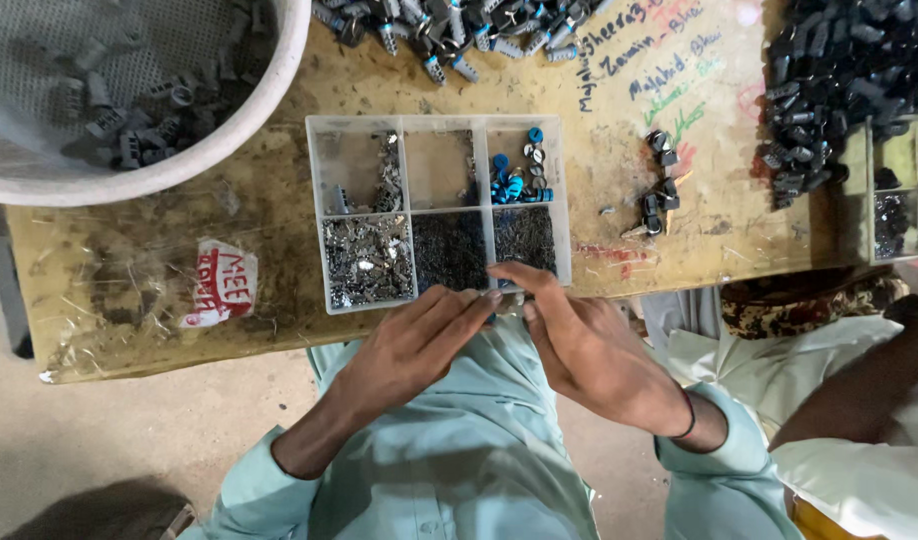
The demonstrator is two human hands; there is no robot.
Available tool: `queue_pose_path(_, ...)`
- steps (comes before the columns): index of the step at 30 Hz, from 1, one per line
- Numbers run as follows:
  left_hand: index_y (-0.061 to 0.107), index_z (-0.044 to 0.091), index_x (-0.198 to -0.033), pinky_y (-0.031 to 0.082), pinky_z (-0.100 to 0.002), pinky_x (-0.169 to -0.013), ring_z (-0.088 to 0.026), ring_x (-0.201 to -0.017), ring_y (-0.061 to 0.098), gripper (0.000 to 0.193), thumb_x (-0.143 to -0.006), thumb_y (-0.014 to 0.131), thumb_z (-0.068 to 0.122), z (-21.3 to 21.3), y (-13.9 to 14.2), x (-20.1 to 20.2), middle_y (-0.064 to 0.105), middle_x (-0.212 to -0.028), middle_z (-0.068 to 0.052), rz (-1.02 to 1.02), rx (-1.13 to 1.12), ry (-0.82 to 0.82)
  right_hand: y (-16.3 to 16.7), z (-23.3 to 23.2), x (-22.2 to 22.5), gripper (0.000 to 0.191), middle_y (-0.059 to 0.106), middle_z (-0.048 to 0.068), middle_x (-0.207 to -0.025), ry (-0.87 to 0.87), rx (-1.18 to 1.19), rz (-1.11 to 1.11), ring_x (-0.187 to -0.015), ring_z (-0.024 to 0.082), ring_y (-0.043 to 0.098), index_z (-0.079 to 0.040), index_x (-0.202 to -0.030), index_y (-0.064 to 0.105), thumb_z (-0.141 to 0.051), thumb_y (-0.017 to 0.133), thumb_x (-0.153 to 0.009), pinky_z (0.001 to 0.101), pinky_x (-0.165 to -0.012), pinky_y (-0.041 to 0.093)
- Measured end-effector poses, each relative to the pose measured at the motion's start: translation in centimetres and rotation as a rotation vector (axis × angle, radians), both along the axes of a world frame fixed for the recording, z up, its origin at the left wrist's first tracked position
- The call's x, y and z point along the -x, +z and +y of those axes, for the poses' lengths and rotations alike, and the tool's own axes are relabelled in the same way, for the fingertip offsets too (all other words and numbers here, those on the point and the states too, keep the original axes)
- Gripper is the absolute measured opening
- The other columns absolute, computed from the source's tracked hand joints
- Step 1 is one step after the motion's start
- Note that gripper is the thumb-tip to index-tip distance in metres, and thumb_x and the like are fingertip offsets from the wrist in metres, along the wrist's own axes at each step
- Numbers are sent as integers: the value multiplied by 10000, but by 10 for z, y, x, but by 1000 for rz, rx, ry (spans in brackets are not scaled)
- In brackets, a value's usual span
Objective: The person assembles small keychain components by hand, picking metal rings, springs, and blue plastic caps from a compartmentalized tray and a mesh basket. They thread the parts together and place the finished keychains on the table. A second person works nearby on similar items.
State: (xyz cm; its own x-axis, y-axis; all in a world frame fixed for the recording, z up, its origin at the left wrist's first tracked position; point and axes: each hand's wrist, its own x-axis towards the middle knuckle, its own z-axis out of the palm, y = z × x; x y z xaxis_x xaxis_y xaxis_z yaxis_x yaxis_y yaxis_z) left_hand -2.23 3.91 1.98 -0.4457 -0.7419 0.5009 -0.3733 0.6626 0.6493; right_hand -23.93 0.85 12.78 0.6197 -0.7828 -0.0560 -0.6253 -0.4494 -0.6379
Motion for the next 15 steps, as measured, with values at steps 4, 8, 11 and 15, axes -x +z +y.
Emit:
queue_pose_path(4, 623, 57, -1352, 591, -364, -736, -231, -908, 702, 503, -871, 740, -34, -3, -13, 1, 710, -1079, -93, 243, -322, -105, -9, 3, 5, 677, 691, 197, -906, 152, 151, 68, -658, 358, 655, 39, -1496, 381, 68, 536, -837, 455, -590, 525)
queue_pose_path(8, 624, 40, -1278, 628, -334, -764, -232, -922, 742, 417, -896, 791, 55, -3, -11, 16, 719, -1151, -138, 296, -355, 15, -33, 7, 11, 643, 690, 217, -1162, 50, -36, 4, -644, 304, 664, 29, -1517, 351, 51, 564, -911, 423, -565, 517)
queue_pose_path(11, 511, 35, -1376, 631, -300, -751, -174, -884, 762, 523, -909, 740, 86, -8, -1, 15, 710, -1162, -103, 419, -581, 108, -56, -1, 16, 500, 621, 231, -1162, -159, 259, -85, -857, 352, 637, -19, -1400, 391, 48, 566, -936, 458, -760, 519)
queue_pose_path(15, 648, 67, -1276, 630, -308, -760, -206, -946, 799, 287, -994, 682, 27, -12, 14, -13, 716, -1057, -70, 329, -322, 381, -81, -31, 34, 415, 538, 228, -1082, -812, 308, -259, -940, 377, 453, 1, -1468, 446, 30, 485, -1056, 448, -830, 416)
